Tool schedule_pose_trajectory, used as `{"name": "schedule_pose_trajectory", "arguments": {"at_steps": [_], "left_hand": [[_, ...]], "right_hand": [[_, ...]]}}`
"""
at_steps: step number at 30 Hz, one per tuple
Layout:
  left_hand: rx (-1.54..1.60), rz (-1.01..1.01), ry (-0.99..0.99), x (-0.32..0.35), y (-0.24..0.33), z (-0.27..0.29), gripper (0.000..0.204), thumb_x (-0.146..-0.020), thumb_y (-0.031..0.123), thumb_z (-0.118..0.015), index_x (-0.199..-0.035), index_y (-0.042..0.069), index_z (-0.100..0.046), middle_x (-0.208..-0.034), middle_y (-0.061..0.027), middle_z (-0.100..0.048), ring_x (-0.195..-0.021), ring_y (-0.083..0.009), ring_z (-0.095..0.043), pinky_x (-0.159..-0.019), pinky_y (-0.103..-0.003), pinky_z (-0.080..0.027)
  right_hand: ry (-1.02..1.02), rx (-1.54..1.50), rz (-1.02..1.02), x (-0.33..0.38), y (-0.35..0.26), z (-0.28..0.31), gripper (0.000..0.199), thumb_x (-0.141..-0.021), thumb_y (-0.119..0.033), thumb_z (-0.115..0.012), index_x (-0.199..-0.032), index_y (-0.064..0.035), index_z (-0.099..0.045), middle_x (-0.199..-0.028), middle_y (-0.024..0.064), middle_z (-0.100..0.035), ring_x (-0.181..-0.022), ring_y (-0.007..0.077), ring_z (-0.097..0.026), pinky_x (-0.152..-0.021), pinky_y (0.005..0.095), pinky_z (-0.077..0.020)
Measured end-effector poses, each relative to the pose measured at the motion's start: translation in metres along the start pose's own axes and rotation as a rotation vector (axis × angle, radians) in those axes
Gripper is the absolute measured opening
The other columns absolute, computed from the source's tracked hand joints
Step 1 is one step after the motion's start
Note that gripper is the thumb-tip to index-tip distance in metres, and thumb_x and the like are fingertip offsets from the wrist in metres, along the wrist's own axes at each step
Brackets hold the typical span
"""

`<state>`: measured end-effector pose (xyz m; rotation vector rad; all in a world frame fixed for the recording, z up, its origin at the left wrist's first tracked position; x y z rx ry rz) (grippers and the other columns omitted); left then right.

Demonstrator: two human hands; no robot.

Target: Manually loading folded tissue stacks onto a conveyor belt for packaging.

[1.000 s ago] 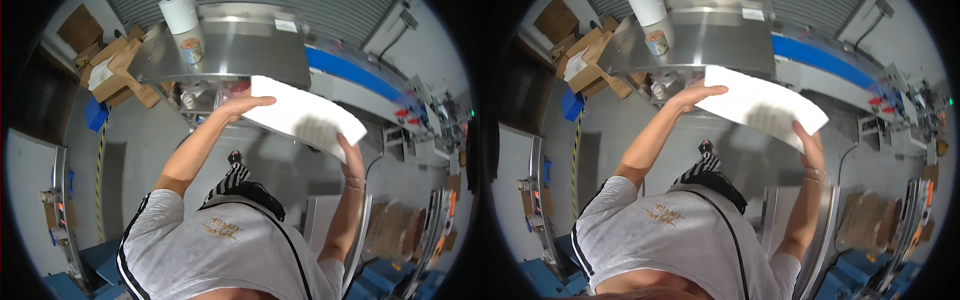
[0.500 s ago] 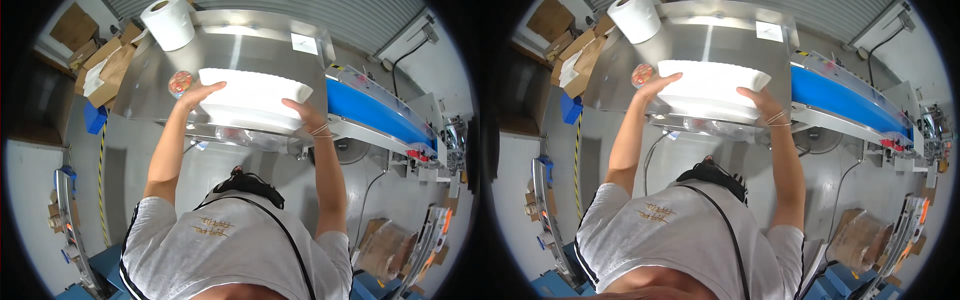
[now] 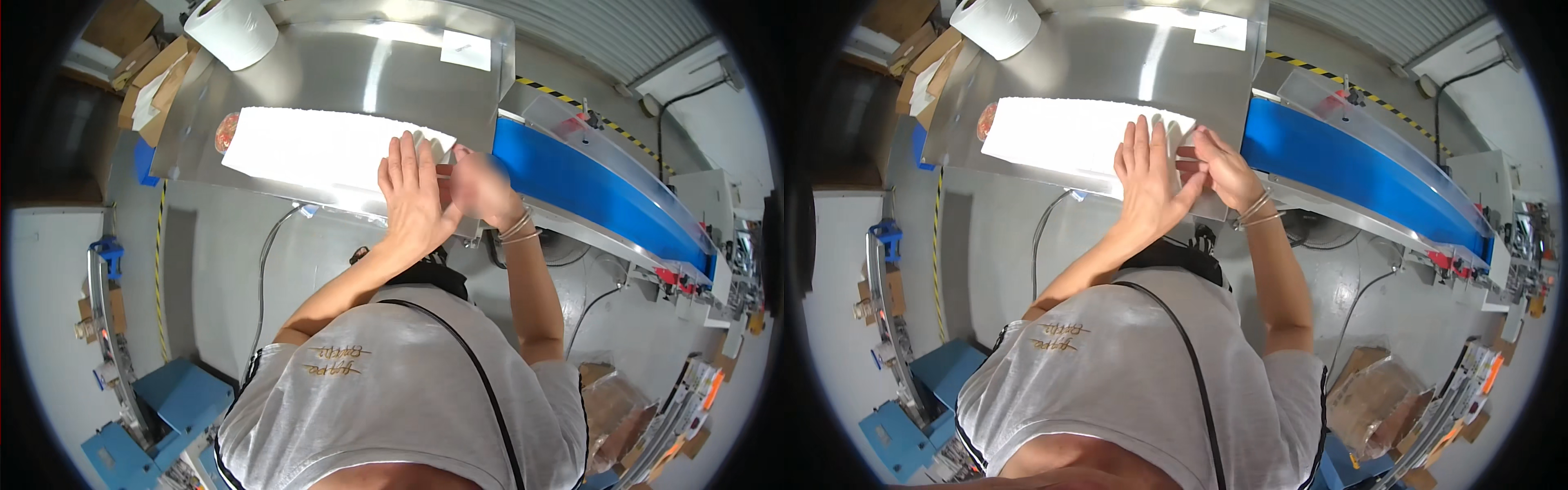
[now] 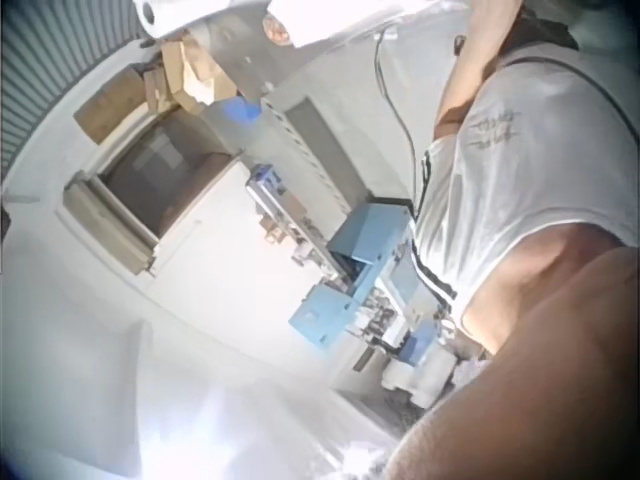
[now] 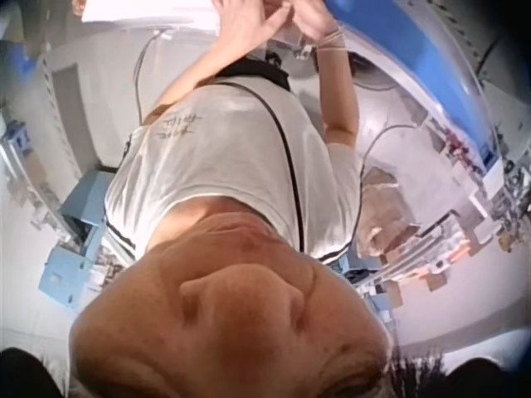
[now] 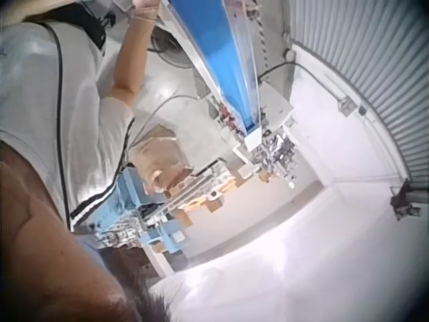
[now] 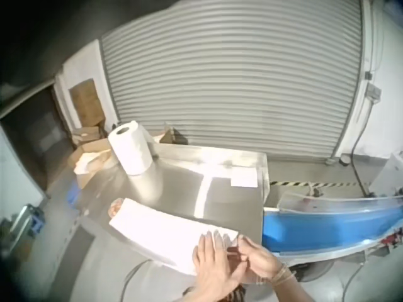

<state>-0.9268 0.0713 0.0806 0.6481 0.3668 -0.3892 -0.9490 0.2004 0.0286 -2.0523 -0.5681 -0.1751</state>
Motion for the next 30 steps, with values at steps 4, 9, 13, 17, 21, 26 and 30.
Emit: {"name": "schedule_pose_trajectory", "arguments": {"at_steps": [4, 9, 13, 17, 21, 26, 30], "left_hand": [[-0.103, 0.029, -0.017, 0.004, -0.004, -0.025, 0.054, -0.078, 0.007, -0.060, -0.126, -0.010, -0.043, -0.137, -0.0325, -0.031, -0.130, -0.0484, -0.026, -0.105, -0.057, -0.019], [-0.049, 0.036, 0.040, 0.006, 0.000, -0.025, 0.045, -0.074, -0.007, -0.055, -0.119, -0.005, -0.053, -0.137, -0.0272, -0.036, -0.129, -0.0469, -0.029, -0.105, -0.056, -0.022], [-0.076, 0.044, 0.019, 0.008, -0.002, -0.021, 0.039, -0.078, -0.007, -0.057, -0.114, 0.005, -0.063, -0.139, -0.0229, -0.039, -0.131, -0.0431, -0.030, -0.105, -0.051, -0.026], [-0.072, 0.004, -0.034, 0.004, -0.001, -0.015, 0.035, -0.078, -0.002, -0.059, -0.111, 0.010, -0.066, -0.143, -0.0215, -0.034, -0.136, -0.0412, -0.023, -0.107, -0.052, -0.020], [-0.121, 0.048, 0.085, 0.012, -0.013, -0.010, 0.049, -0.082, 0.013, -0.065, -0.129, 0.007, -0.051, -0.145, -0.0217, -0.030, -0.135, -0.0431, -0.022, -0.107, -0.053, -0.020], [-0.091, 0.048, 0.079, 0.009, -0.019, -0.008, 0.039, -0.080, 0.001, -0.064, -0.118, 0.003, -0.058, -0.139, -0.0213, -0.038, -0.130, -0.0421, -0.032, -0.103, -0.050, -0.028], [-0.045, 0.059, 0.094, 0.010, -0.020, -0.006, 0.034, -0.081, 0.001, -0.064, -0.115, 0.006, -0.063, -0.136, -0.0197, -0.044, -0.129, -0.0396, -0.035, -0.104, -0.048, -0.030]], "right_hand": [[0.151, 0.418, -0.016, 0.000, -0.011, 0.020, 0.054, -0.092, -0.029, -0.058, -0.137, -0.0054, -0.037, -0.112, 0.0082, -0.061, -0.092, 0.0132, -0.060, -0.079, 0.0310, -0.0499], [0.243, 0.739, 0.220, -0.014, -0.027, 0.050, 0.046, -0.084, -0.017, -0.068, -0.126, -0.0073, -0.050, -0.109, 0.0095, -0.062, -0.080, 0.0127, -0.063, -0.067, 0.0283, -0.0512], [0.044, 0.846, 0.297, -0.014, -0.039, 0.048, 0.042, -0.081, -0.015, -0.070, -0.120, -0.0098, -0.053, -0.105, 0.0066, -0.059, -0.085, 0.0128, -0.061, -0.072, 0.0257, -0.0502], [-0.207, 1.189, 0.614, -0.015, -0.047, 0.043, 0.033, -0.081, -0.015, -0.071, -0.110, -0.0071, -0.057, -0.106, 0.0036, -0.056, -0.090, 0.0120, -0.058, -0.078, 0.0241, -0.0476], [0.033, 0.909, 0.258, -0.007, -0.035, 0.070, 0.025, -0.085, -0.020, -0.068, -0.099, -0.0028, -0.057, -0.088, -0.0003, -0.055, -0.078, 0.0077, -0.049, -0.070, 0.0237, -0.0440], [0.775, 1.304, 0.388, 0.013, -0.018, 0.236, 0.040, -0.091, -0.037, -0.058, -0.097, 0.0024, -0.057, -0.081, 0.0172, -0.059, -0.068, 0.0227, -0.052, -0.067, 0.0370, -0.0461], [1.280, 1.373, 0.348, 0.058, -0.052, 0.263, 0.045, -0.081, -0.041, -0.068, -0.100, -0.0010, -0.058, -0.094, 0.0200, -0.061, -0.080, 0.0347, -0.056, -0.076, 0.0436, -0.0463]]}}
Point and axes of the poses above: each hand's wrist, its own x-axis away from the middle knuckle, its own z-axis out of the back of the hand, y = z × x, the point moved 4 cm from there along -x, towards the middle knuckle
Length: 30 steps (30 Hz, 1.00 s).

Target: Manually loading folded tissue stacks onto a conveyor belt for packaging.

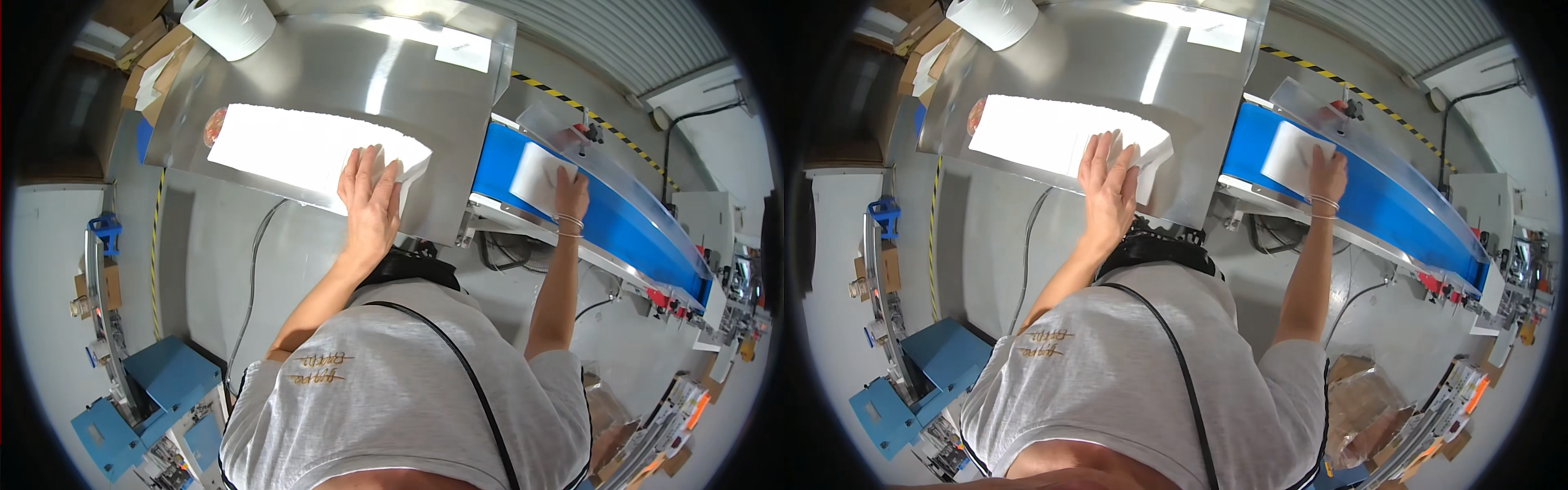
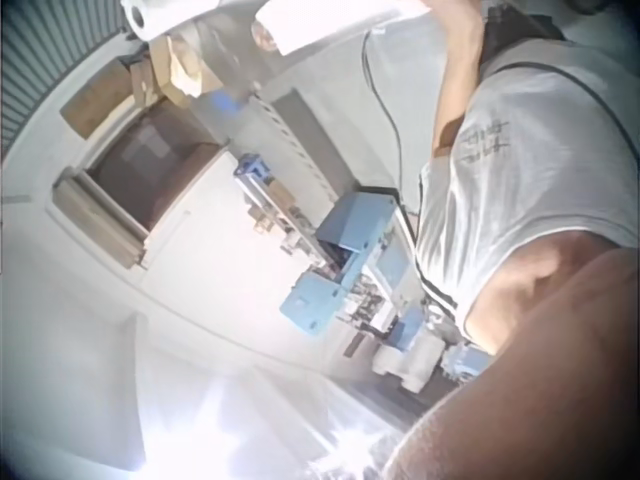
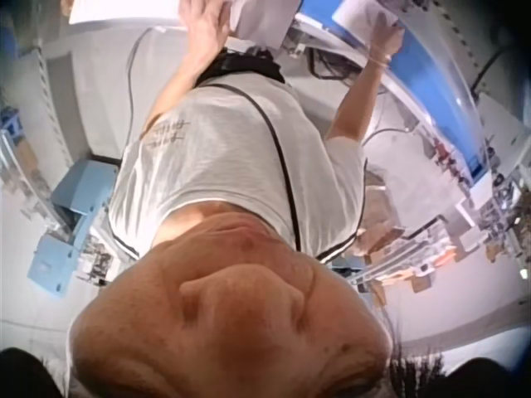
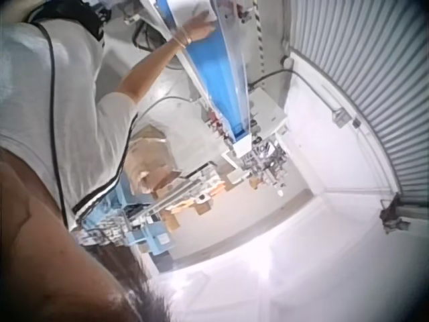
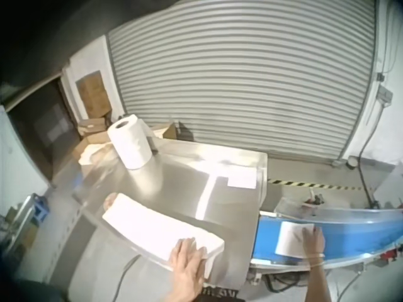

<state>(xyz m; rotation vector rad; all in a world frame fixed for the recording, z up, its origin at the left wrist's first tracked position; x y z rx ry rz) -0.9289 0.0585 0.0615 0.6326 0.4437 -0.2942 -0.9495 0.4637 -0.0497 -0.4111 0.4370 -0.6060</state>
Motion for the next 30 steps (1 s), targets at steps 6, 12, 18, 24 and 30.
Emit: {"name": "schedule_pose_trajectory", "arguments": {"at_steps": [6, 12, 18, 24, 30], "left_hand": [[-0.027, -0.027, -0.018, 0.002, -0.002, 0.000, 0.031, -0.078, 0.000, -0.066, -0.107, 0.009, -0.067, -0.138, -0.0185, -0.042, -0.132, -0.0403, -0.031, -0.106, -0.049, -0.025], [-0.017, -0.038, -0.048, -0.004, 0.003, 0.007, 0.034, -0.078, 0.006, -0.067, -0.112, 0.008, -0.065, -0.144, -0.0201, -0.034, -0.136, -0.0424, -0.023, -0.108, -0.055, -0.014], [-0.032, -0.019, 0.021, -0.001, -0.019, 0.007, 0.034, -0.081, 0.005, -0.066, -0.114, 0.004, -0.062, -0.139, -0.0215, -0.038, -0.131, -0.0433, -0.030, -0.105, -0.053, -0.022], [-0.018, -0.022, 0.032, -0.002, -0.018, 0.008, 0.031, -0.077, 0.000, -0.067, -0.107, 0.005, -0.066, -0.136, -0.0199, -0.042, -0.131, -0.0419, -0.030, -0.106, -0.053, -0.022], [-0.047, -0.049, 0.029, 0.001, -0.021, 0.005, 0.030, -0.076, -0.001, -0.066, -0.104, 0.010, -0.069, -0.138, -0.0156, -0.043, -0.132, -0.0408, -0.030, -0.106, -0.055, -0.020]], "right_hand": [[-0.561, -0.427, 0.614, 0.050, -0.143, 0.025, 0.058, -0.071, -0.016, -0.077, -0.123, -0.0091, -0.051, -0.119, 0.0125, -0.053, -0.108, 0.0294, -0.054, -0.092, 0.0365, -0.0440], [-0.837, -0.608, 0.836, 0.094, -0.212, -0.018, 0.042, -0.080, -0.016, -0.071, -0.117, -0.0066, -0.052, -0.125, 0.0093, -0.051, -0.112, 0.0186, -0.050, -0.091, 0.0301, -0.0436], [-0.403, -0.505, 0.077, 0.034, -0.094, -0.019, 0.042, -0.090, -0.039, -0.059, -0.090, 0.0027, -0.057, -0.074, 0.0190, -0.056, -0.067, 0.0280, -0.051, -0.065, 0.0389, -0.0443], [0.228, 0.390, 0.213, 0.024, -0.065, 0.032, 0.050, -0.077, -0.038, -0.071, -0.109, -0.0014, -0.058, -0.103, 0.0188, -0.062, -0.094, 0.0343, -0.058, -0.083, 0.0408, -0.0458], [-0.810, -0.594, 0.544, 0.085, -0.211, 0.004, 0.054, -0.072, -0.015, -0.077, -0.120, -0.0093, -0.051, -0.116, 0.0088, -0.056, -0.100, 0.0230, -0.056, -0.085, 0.0330, -0.0485]]}}
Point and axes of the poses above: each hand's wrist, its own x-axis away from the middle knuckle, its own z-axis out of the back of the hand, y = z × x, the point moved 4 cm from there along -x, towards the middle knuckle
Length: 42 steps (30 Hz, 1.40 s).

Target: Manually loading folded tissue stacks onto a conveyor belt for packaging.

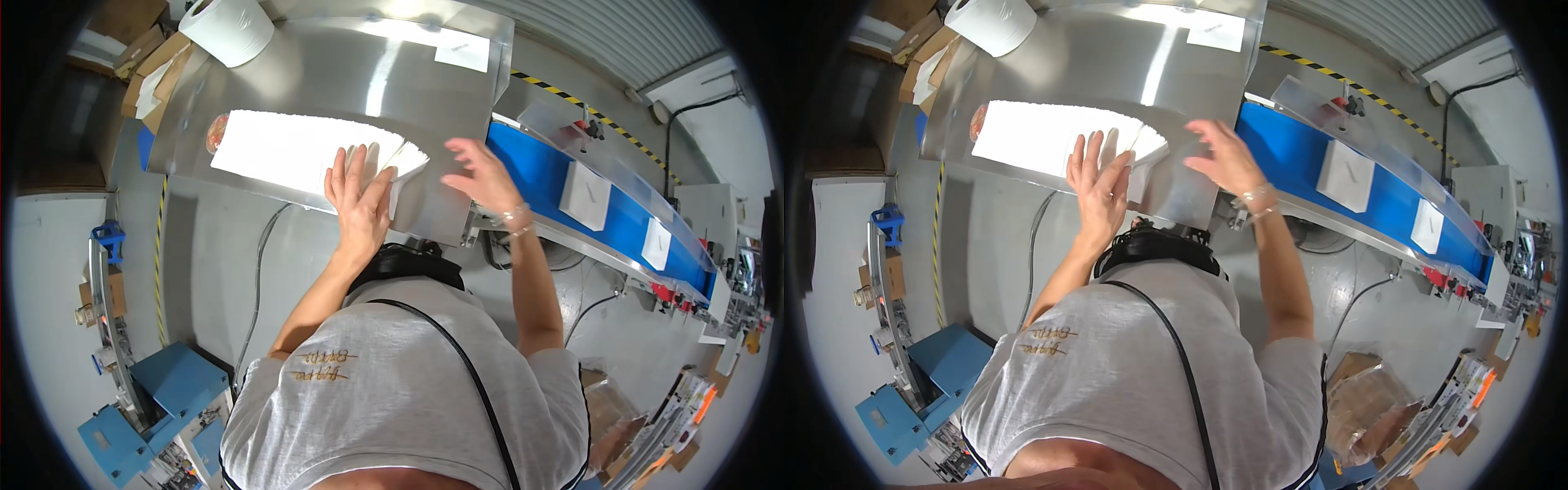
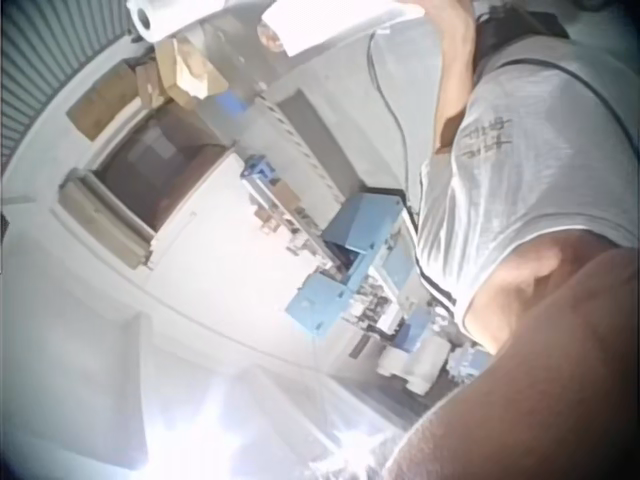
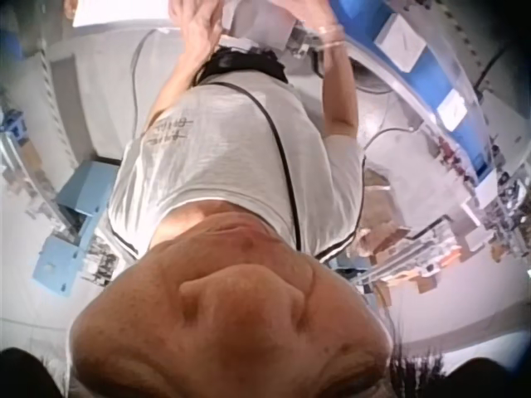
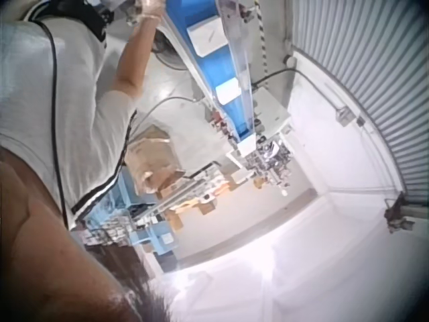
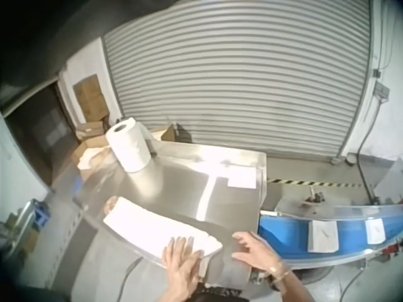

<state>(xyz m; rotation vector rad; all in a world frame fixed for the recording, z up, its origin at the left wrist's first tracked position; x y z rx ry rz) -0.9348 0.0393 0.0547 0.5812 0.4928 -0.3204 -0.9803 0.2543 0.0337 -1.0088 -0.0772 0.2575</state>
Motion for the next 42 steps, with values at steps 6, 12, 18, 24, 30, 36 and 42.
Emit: {"name": "schedule_pose_trajectory", "arguments": {"at_steps": [6, 12, 18, 24, 30, 36, 42], "left_hand": [[-0.101, -0.091, 0.002, 0.002, -0.003, 0.000, 0.027, -0.077, 0.003, -0.068, -0.101, 0.015, -0.072, -0.136, -0.0126, -0.048, -0.130, -0.0392, -0.034, -0.104, -0.052, -0.025], [-0.088, -0.120, 0.003, 0.002, -0.003, 0.001, 0.029, -0.076, 0.004, -0.068, -0.101, 0.018, -0.072, -0.137, -0.0113, -0.047, -0.130, -0.0399, -0.034, -0.104, -0.055, -0.025], [-0.085, -0.151, 0.007, 0.000, -0.006, 0.003, 0.029, -0.075, 0.004, -0.069, -0.101, 0.017, -0.072, -0.137, -0.0120, -0.047, -0.129, -0.0404, -0.034, -0.103, -0.052, -0.028], [-0.008, -0.154, -0.027, -0.001, -0.006, 0.002, 0.036, -0.071, -0.001, -0.068, -0.104, 0.013, -0.070, -0.137, -0.0162, -0.045, -0.130, -0.0418, -0.033, -0.102, -0.054, -0.026], [-0.023, -0.079, -0.024, -0.006, -0.002, 0.005, 0.038, -0.074, 0.004, -0.071, -0.110, 0.014, -0.067, -0.137, -0.0163, -0.044, -0.129, -0.0412, -0.035, -0.101, -0.050, -0.030], [0.021, -0.092, -0.038, -0.002, -0.003, 0.003, 0.041, -0.073, -0.001, -0.066, -0.112, 0.010, -0.065, -0.137, -0.0196, -0.041, -0.130, -0.0431, -0.031, -0.101, -0.054, -0.027], [-0.029, -0.101, -0.033, 0.002, -0.004, 0.007, 0.038, -0.072, 0.000, -0.069, -0.105, 0.017, -0.071, -0.138, -0.0175, -0.043, -0.129, -0.0420, -0.033, -0.101, -0.050, -0.030]], "right_hand": [[-0.098, -0.147, 0.003, -0.024, -0.004, -0.027, 0.053, -0.071, -0.010, -0.077, -0.117, -0.0077, -0.049, -0.112, 0.0069, -0.056, -0.098, 0.0199, -0.056, -0.084, 0.0316, -0.0480], [-0.136, -0.223, 0.040, -0.031, 0.003, -0.041, 0.052, -0.069, -0.007, -0.078, -0.113, -0.0058, -0.050, -0.108, 0.0050, -0.055, -0.095, 0.0165, -0.056, -0.084, 0.0301, -0.0478], [-0.139, -0.235, 0.074, -0.030, -0.004, -0.040, 0.050, -0.070, -0.004, -0.077, -0.113, -0.0051, -0.050, -0.104, 0.0039, -0.056, -0.094, 0.0160, -0.057, -0.084, 0.0298, -0.0482], [-0.156, -0.283, 0.057, -0.033, -0.010, -0.041, 0.046, -0.071, -0.004, -0.075, -0.111, -0.0051, -0.051, -0.104, 0.0039, -0.056, -0.096, 0.0147, -0.056, -0.084, 0.0291, -0.0480], [-0.141, -0.258, 0.048, -0.032, -0.002, -0.040, 0.040, -0.071, -0.004, -0.074, -0.107, -0.0047, -0.055, -0.103, 0.0031, -0.057, -0.093, 0.0141, -0.056, -0.082, 0.0278, -0.0475], [-0.169, -0.274, 0.032, -0.030, -0.006, -0.038, 0.046, -0.072, -0.008, -0.076, -0.112, -0.0064, -0.054, -0.109, 0.0062, -0.057, -0.097, 0.0174, -0.056, -0.085, 0.0308, -0.0481], [-0.162, -0.336, 0.002, -0.025, -0.007, -0.038, 0.047, -0.072, -0.007, -0.075, -0.114, -0.0086, -0.055, -0.111, 0.0053, -0.056, -0.100, 0.0179, -0.055, -0.086, 0.0312, -0.0474]]}}
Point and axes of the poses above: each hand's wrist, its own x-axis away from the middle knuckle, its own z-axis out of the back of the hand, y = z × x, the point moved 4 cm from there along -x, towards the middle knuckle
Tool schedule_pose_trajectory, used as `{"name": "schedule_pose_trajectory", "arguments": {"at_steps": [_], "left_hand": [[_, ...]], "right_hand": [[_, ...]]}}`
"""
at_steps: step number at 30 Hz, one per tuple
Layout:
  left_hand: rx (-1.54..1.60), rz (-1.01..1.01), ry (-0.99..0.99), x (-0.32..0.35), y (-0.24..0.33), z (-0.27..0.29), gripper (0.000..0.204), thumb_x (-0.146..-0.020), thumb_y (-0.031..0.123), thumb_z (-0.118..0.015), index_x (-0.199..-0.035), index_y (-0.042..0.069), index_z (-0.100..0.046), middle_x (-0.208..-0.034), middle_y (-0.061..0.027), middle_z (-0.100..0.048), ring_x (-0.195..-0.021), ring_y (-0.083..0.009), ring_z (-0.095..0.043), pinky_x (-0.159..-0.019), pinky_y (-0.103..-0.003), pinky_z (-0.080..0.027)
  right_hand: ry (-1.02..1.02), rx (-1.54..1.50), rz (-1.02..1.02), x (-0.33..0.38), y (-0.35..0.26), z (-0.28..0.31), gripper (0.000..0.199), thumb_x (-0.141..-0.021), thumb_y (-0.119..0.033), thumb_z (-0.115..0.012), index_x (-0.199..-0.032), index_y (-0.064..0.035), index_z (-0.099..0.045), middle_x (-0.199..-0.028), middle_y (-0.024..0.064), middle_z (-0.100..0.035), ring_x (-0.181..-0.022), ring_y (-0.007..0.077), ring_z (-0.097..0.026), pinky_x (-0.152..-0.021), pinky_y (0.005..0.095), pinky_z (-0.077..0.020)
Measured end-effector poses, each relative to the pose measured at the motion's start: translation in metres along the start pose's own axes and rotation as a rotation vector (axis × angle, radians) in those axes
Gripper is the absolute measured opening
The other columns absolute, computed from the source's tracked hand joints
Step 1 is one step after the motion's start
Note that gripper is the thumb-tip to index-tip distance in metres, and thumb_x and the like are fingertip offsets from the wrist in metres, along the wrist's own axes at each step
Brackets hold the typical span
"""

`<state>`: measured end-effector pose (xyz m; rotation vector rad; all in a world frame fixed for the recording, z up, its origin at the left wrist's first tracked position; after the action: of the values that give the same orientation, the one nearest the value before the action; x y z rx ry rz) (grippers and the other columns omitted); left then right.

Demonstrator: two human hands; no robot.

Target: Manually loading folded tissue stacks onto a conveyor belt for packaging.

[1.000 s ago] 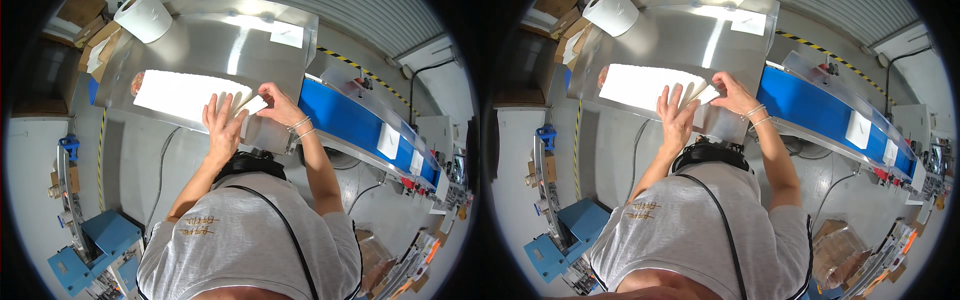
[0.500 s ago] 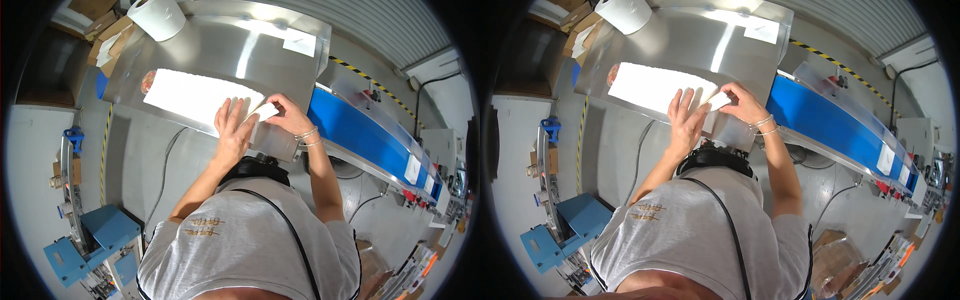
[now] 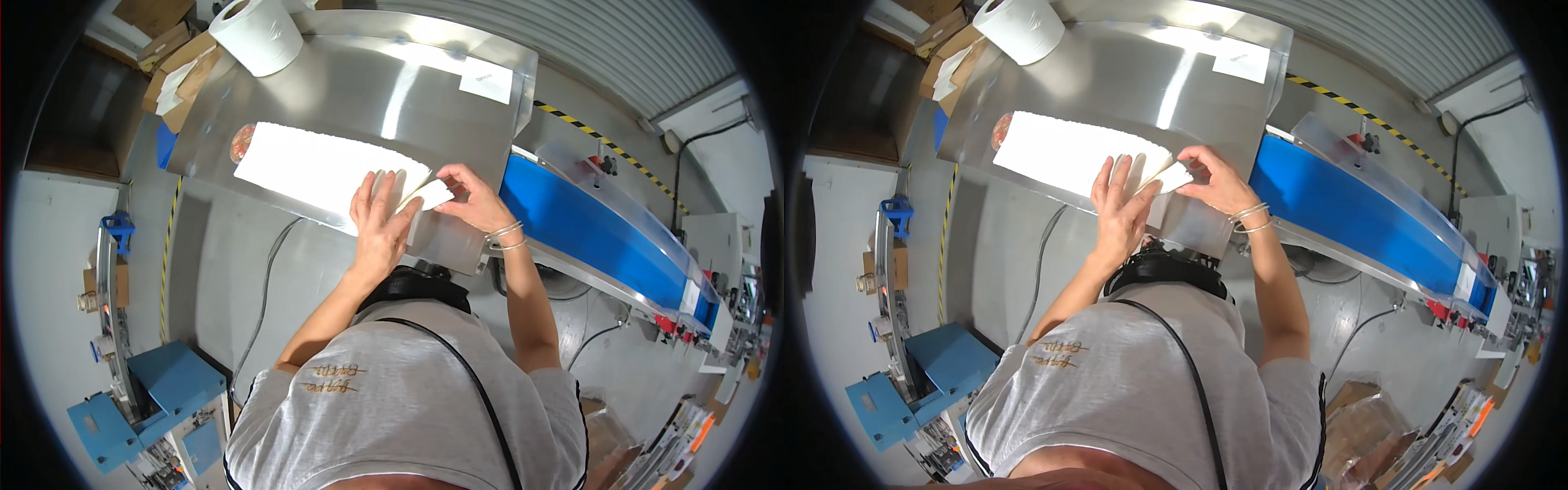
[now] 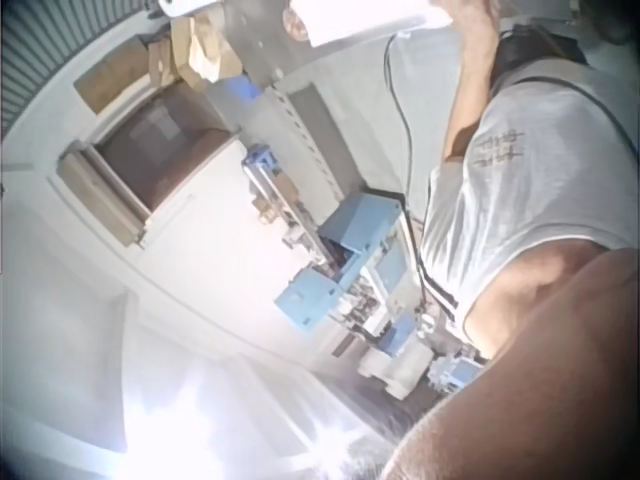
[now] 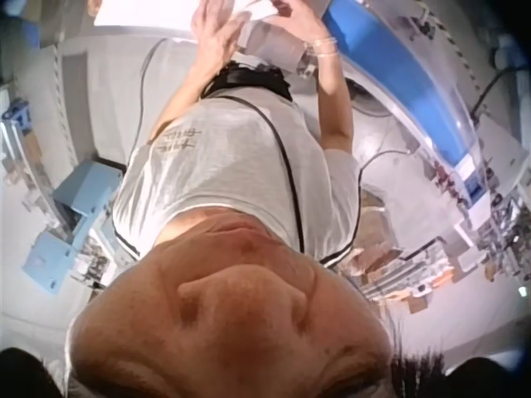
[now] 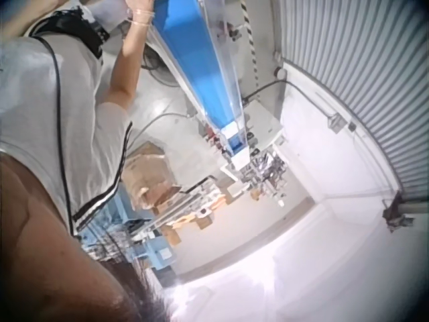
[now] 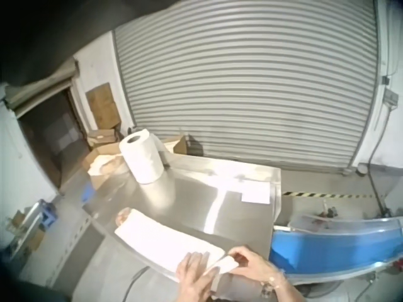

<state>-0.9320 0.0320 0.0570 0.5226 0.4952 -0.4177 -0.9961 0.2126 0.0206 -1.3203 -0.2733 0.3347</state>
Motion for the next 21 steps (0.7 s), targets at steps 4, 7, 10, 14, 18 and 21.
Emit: {"name": "schedule_pose_trajectory", "arguments": {"at_steps": [4, 7, 10, 14, 18, 21], "left_hand": [[0.024, -0.056, -0.040, -0.007, 0.000, -0.003, 0.038, -0.072, 0.000, -0.066, -0.108, 0.013, -0.069, -0.138, -0.0197, -0.042, -0.129, -0.0434, -0.033, -0.104, -0.052, -0.027], [0.035, -0.088, -0.052, -0.002, -0.015, -0.011, 0.036, -0.077, 0.001, -0.064, -0.112, 0.010, -0.066, -0.137, -0.0198, -0.045, -0.132, -0.0386, -0.034, -0.107, -0.051, -0.025], [0.217, -0.015, -0.122, -0.004, -0.031, -0.020, 0.033, -0.083, 0.003, -0.061, -0.116, 0.005, -0.062, -0.137, -0.0279, -0.039, -0.130, -0.0427, -0.034, -0.104, -0.051, -0.031], [-0.059, -0.344, -0.065, -0.027, -0.034, -0.021, 0.024, -0.085, 0.018, -0.066, -0.105, 0.005, -0.064, -0.125, -0.0239, -0.050, -0.115, -0.0402, -0.050, -0.095, -0.049, -0.040], [-0.078, -0.596, 0.147, -0.024, -0.093, -0.042, 0.027, -0.080, 0.031, -0.074, -0.097, 0.011, -0.067, -0.117, -0.0223, -0.057, -0.106, -0.0373, -0.058, -0.087, -0.044, -0.049], [0.060, -0.757, 0.121, -0.021, -0.080, -0.056, 0.026, -0.081, 0.030, -0.073, -0.097, 0.011, -0.067, -0.118, -0.0224, -0.057, -0.106, -0.0377, -0.058, -0.087, -0.045, -0.049]], "right_hand": [[0.029, 0.059, 0.092, 0.006, 0.001, 0.005, 0.040, -0.075, -0.004, -0.072, -0.112, -0.0074, -0.059, -0.110, 0.0046, -0.056, -0.104, 0.0166, -0.054, -0.087, 0.0290, -0.0471], [0.000, 0.145, 0.285, -0.011, 0.010, 0.000, 0.042, -0.069, -0.006, -0.072, -0.110, -0.0069, -0.061, -0.112, 0.0106, -0.057, -0.112, 0.0266, -0.052, -0.091, 0.0362, -0.0465], [0.082, 0.155, 0.484, -0.033, 0.045, -0.009, 0.052, -0.064, -0.019, -0.079, -0.111, -0.0051, -0.062, -0.107, 0.0138, -0.061, -0.102, 0.0303, -0.057, -0.087, 0.0368, -0.0474], [0.156, 0.358, 0.592, -0.073, 0.079, -0.014, 0.049, -0.060, -0.042, -0.082, -0.094, -0.0102, -0.066, -0.090, 0.0144, -0.065, -0.090, 0.0339, -0.061, -0.077, 0.0424, -0.0484], [0.166, 0.261, 0.303, -0.036, 0.052, -0.025, 0.042, -0.068, -0.035, -0.080, -0.097, -0.0084, -0.066, -0.092, 0.0118, -0.066, -0.088, 0.0296, -0.062, -0.078, 0.0401, -0.0476], [0.221, 0.201, 0.192, -0.003, 0.044, -0.017, 0.041, -0.071, -0.029, -0.078, -0.103, -0.0081, -0.063, -0.092, 0.0095, -0.066, -0.088, 0.0249, -0.060, -0.079, 0.0386, -0.0464]]}}
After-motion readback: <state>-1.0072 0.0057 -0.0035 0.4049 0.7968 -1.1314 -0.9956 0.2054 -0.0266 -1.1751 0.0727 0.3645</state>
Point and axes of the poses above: each hand's wrist, its own x-axis away from the middle knuckle, its own z-axis out of the back of the hand, y = z × x, the point moved 4 cm from there along -x, towards the middle knuckle
